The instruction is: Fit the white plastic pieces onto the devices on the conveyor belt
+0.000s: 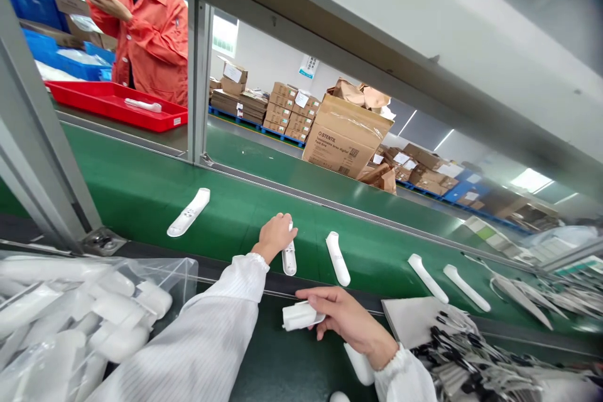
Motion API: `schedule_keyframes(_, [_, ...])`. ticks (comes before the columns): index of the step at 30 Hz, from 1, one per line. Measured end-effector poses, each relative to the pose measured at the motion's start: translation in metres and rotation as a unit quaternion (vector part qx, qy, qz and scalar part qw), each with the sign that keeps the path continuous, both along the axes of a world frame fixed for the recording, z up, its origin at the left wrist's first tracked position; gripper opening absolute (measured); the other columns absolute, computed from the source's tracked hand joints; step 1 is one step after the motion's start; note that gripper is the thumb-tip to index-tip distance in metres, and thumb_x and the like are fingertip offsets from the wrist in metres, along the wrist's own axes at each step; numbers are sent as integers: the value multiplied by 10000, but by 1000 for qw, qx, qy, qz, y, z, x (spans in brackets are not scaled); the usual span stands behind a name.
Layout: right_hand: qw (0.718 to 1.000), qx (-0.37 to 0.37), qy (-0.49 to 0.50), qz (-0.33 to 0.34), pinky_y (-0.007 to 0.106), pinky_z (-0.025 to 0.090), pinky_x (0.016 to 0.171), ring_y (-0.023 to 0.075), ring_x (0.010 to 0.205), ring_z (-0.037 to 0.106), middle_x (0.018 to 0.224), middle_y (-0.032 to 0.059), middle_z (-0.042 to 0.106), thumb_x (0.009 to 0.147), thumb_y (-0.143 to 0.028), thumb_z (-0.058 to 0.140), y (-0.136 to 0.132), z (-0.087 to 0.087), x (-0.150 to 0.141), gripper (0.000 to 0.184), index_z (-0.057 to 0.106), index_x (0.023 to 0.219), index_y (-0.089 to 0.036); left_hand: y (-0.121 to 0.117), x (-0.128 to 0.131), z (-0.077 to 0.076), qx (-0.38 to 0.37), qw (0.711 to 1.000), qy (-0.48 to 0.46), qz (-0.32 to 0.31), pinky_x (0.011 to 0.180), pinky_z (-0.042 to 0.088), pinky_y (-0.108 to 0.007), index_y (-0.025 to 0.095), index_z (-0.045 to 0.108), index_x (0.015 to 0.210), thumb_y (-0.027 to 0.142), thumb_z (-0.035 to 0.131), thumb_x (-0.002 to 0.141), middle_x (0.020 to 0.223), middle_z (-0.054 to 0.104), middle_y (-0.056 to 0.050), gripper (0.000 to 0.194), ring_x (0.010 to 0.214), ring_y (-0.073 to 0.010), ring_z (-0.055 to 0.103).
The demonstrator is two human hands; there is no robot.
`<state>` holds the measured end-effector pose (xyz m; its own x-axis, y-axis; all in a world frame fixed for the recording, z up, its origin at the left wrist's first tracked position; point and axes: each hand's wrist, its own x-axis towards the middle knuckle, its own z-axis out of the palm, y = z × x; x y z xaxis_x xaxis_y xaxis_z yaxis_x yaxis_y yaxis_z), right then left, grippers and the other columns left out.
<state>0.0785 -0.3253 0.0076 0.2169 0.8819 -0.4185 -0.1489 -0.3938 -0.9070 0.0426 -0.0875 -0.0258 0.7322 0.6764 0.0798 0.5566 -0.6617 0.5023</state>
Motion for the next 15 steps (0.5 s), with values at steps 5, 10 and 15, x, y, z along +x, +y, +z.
schedule_keyframes(5, [999, -9, -12, -42, 272, 534, 538, 185, 667, 682, 856, 100, 728, 763, -461, 755, -2, 3, 9, 526, 705, 1180, -143, 0, 1, -2, 6, 1000, -5, 4, 785, 490, -321, 220, 567, 1036, 388, 515, 920, 1105, 608, -79, 210, 993, -232, 628])
schedule_keyframes(10, [950, 74, -272, -137, 410, 535, 938, 247, 1066, 652, 1235, 102, 677, 873, -378, 597, 28, -8, 23, 403, 695, 1215, -189, -4, 4, -2, 20, 1000, 5, 23, 786, 493, -324, 203, 557, 1043, 384, 492, 931, 1118, 603, -97, 223, 1003, -243, 635])
schedule_keyframes(15, [839, 88, -534, -60, 382, 356, 1151, 241, 1343, 482, 1428, 124, 538, 908, -163, 477, 59, -28, 10, 431, 625, 1313, -154, -9, 3, 0, 18, 999, 13, 48, 779, 496, -342, 180, 543, 1083, 387, 456, 948, 1141, 585, -129, 262, 996, -265, 649])
